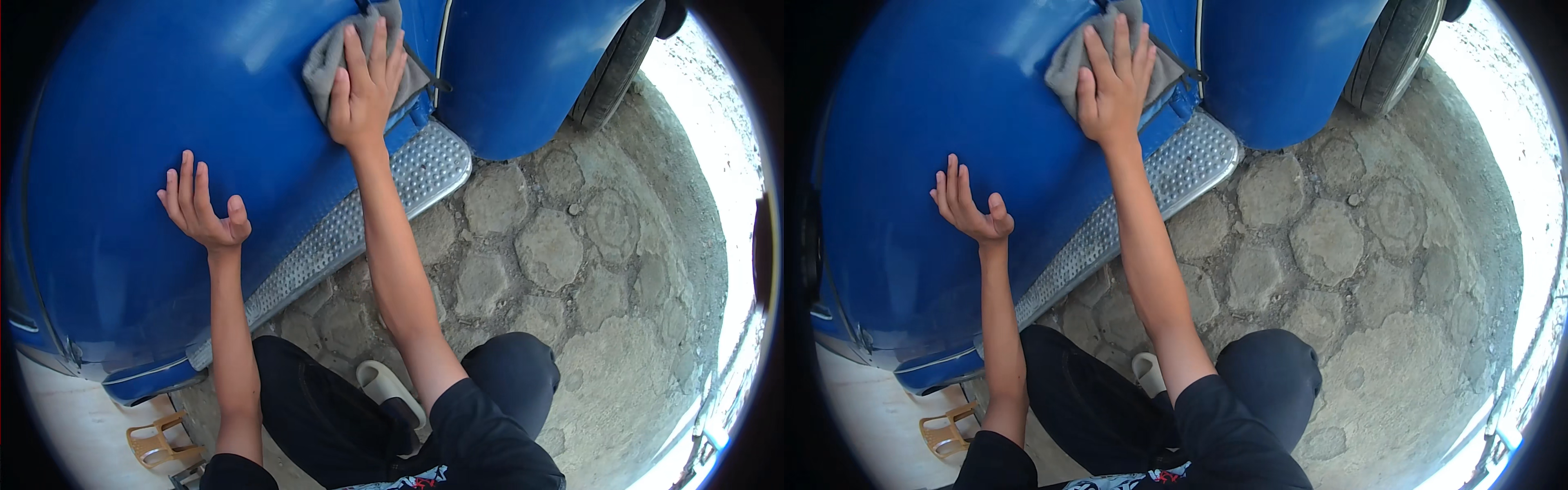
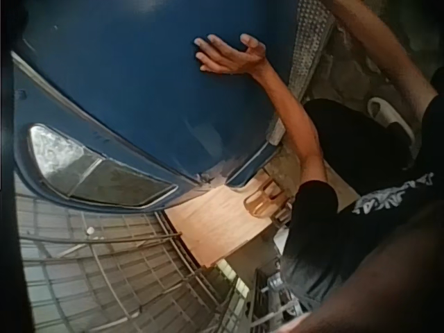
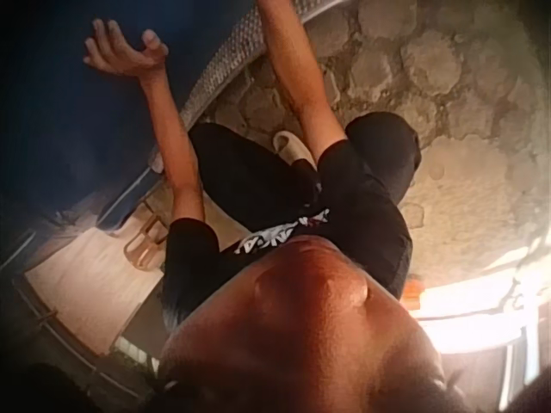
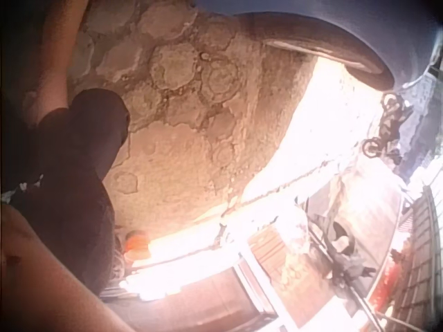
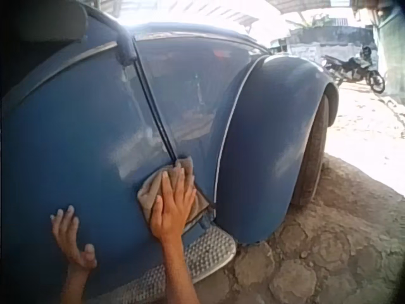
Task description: The person sands the exterior of a blue car with sandpaper, dips sandpaper into a bucket of water, and wipes down the car body with a cloth.
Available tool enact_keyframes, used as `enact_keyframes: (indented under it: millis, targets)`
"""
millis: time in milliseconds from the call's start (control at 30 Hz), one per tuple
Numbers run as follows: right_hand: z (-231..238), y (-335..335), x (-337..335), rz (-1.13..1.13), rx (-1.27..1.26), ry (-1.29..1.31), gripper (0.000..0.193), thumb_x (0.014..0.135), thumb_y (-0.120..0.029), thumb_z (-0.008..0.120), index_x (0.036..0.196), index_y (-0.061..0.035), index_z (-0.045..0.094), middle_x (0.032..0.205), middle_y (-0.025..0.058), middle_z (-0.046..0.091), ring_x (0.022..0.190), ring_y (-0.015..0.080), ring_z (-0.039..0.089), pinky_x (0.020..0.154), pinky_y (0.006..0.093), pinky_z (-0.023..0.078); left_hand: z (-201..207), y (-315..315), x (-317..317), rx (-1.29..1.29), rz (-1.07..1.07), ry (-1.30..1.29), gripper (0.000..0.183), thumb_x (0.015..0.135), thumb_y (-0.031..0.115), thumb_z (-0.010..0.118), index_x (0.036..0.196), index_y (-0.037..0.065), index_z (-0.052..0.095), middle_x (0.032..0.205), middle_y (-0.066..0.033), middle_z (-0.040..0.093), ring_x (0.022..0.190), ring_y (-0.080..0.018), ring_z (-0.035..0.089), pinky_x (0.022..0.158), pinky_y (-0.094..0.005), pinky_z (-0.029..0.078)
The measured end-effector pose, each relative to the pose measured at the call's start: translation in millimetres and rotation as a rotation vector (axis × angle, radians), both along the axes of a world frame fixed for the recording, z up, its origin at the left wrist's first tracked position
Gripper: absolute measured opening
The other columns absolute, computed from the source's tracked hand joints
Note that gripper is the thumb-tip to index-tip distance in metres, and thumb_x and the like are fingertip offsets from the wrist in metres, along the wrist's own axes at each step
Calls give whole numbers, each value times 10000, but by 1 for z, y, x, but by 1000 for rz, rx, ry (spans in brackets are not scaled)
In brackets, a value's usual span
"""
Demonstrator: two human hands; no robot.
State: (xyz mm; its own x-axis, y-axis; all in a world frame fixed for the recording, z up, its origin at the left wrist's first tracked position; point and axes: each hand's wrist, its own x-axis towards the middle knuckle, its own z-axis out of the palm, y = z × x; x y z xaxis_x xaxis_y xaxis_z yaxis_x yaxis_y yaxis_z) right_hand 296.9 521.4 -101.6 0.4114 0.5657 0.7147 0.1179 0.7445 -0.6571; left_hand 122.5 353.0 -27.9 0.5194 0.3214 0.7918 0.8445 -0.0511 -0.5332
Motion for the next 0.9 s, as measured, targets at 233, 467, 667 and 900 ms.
enact_keyframes:
  millis: [233, 467, 667, 900]
  targets:
    - [-35, -14, -22, -33, -234, 136, 634, 1089, -461, 372, 1615, -107, 406, 1730, 209, 199, 1569, 528, 140, 1226, 687, 109, -1, 2, 8, 7, 97, -57, 458, 1032, 401, 456, 1256, 105, 724, 1385, -93, 687, 1425, -273, 502, 1272, -447, 237]
    - [-64, -56, -46, -23, -477, 212, 789, 1077, -578, 397, 1667, -77, 245, 1727, 248, 151, 1576, 510, 120, 1240, 664, 59, 13, 4, 26, 56, -12, -140, 356, 999, 318, 531, 1183, 94, 738, 1339, -87, 707, 1348, -285, 544, 1212, -450, 315]
    - [-38, -49, -14, 170, -228, 487, 772, 1111, -453, 404, 1621, 87, 196, 1724, 246, 166, 1591, 443, 148, 1283, 541, 102, 111, 26, 86, 38, -222, -78, 314, 970, 277, 612, 1175, 75, 736, 1326, -84, 712, 1284, -302, 588, 1138, -414, 381]
    - [103, 32, 99, 0, 71, 346, 682, 1145, -434, 363, 1612, 51, 255, 1659, 231, 300, 1539, 347, 299, 1253, 414, 213, 253, 83, 103, 81, -162, -86, 475, 994, 353, 619, 1434, 174, 614, 1527, -82, 551, 1418, -308, 482, 1200, -498, 326]
